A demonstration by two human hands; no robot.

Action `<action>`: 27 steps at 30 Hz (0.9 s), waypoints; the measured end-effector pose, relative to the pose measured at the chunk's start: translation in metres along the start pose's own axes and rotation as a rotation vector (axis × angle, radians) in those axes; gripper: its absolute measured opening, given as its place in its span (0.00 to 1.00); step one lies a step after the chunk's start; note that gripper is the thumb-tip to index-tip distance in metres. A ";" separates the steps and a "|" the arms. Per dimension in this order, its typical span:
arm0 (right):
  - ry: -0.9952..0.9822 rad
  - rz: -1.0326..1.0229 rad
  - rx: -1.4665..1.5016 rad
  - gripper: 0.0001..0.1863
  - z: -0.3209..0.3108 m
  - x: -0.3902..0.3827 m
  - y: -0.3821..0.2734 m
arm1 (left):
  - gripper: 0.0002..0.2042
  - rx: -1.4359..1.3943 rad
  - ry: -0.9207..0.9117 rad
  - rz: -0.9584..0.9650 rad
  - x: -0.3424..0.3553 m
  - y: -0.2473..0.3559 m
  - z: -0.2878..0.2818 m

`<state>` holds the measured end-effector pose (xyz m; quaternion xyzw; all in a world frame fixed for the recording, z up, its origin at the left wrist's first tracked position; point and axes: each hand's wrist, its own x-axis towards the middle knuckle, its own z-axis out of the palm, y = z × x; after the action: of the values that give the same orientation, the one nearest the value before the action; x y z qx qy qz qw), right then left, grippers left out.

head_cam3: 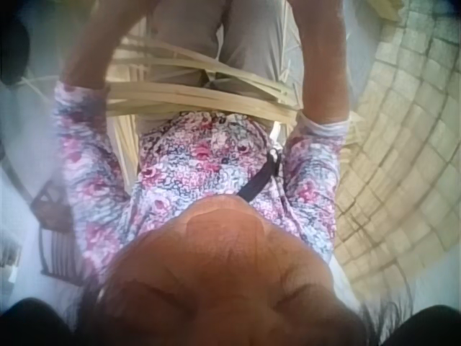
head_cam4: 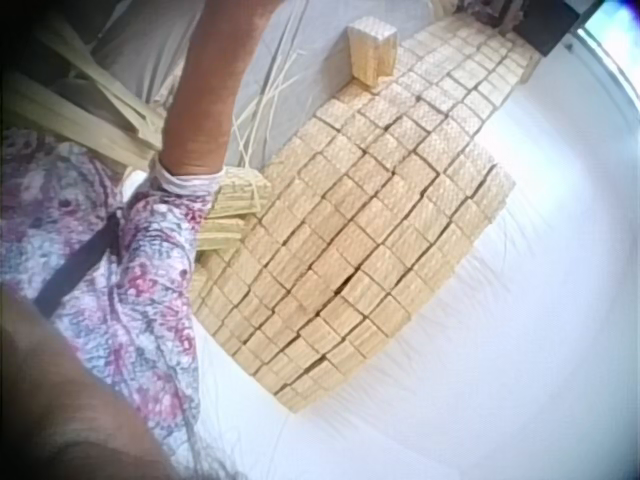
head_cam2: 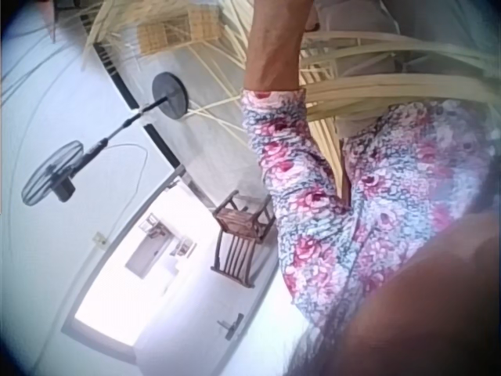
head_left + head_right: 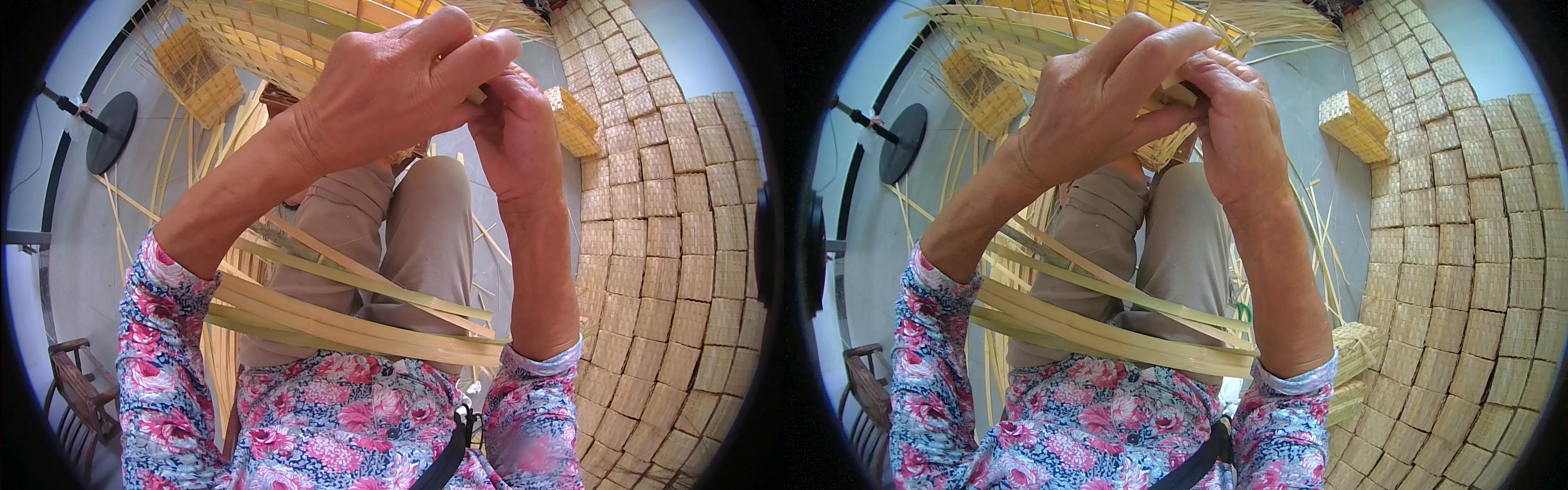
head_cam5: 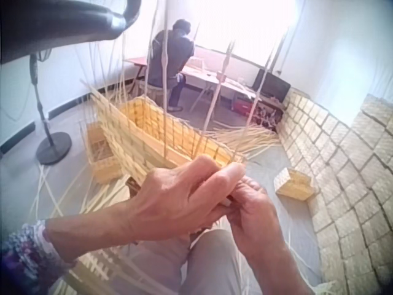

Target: The person weaves a rectangular basket by hand, interlacing thin bamboo strips through a pre-formed frame. They repeatedly pull strips through the weave, adjust tension, and trim excess material with scissors.

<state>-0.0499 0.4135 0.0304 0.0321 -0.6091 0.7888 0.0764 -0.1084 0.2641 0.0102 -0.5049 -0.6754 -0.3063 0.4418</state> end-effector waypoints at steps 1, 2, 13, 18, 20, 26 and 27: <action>-0.017 0.008 0.007 0.14 -0.002 0.001 0.001 | 0.30 -0.002 0.005 -0.004 0.000 0.000 0.001; -0.035 0.017 0.015 0.14 -0.006 0.003 0.001 | 0.31 -0.004 0.009 -0.008 0.000 -0.001 0.002; -0.018 -0.007 -0.021 0.13 -0.006 0.003 0.003 | 0.33 -0.114 -0.003 -0.025 0.001 0.001 -0.002; 0.008 -0.019 -0.057 0.13 -0.001 0.004 0.002 | 0.30 -0.168 -0.040 -0.132 -0.007 0.001 -0.001; 0.033 -0.040 -0.063 0.13 0.006 0.003 0.001 | 0.29 -0.202 -0.052 -0.152 -0.006 -0.001 -0.007; 0.089 -0.092 -0.106 0.13 0.006 0.004 0.007 | 0.27 -0.274 0.040 -0.144 -0.014 -0.001 -0.007; 0.078 -0.102 -0.107 0.13 0.005 0.005 0.008 | 0.27 -0.211 0.069 -0.105 -0.013 -0.001 -0.003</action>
<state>-0.0564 0.4068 0.0250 0.0280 -0.6445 0.7508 0.1420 -0.1071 0.2563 -0.0004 -0.5019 -0.6493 -0.4155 0.3923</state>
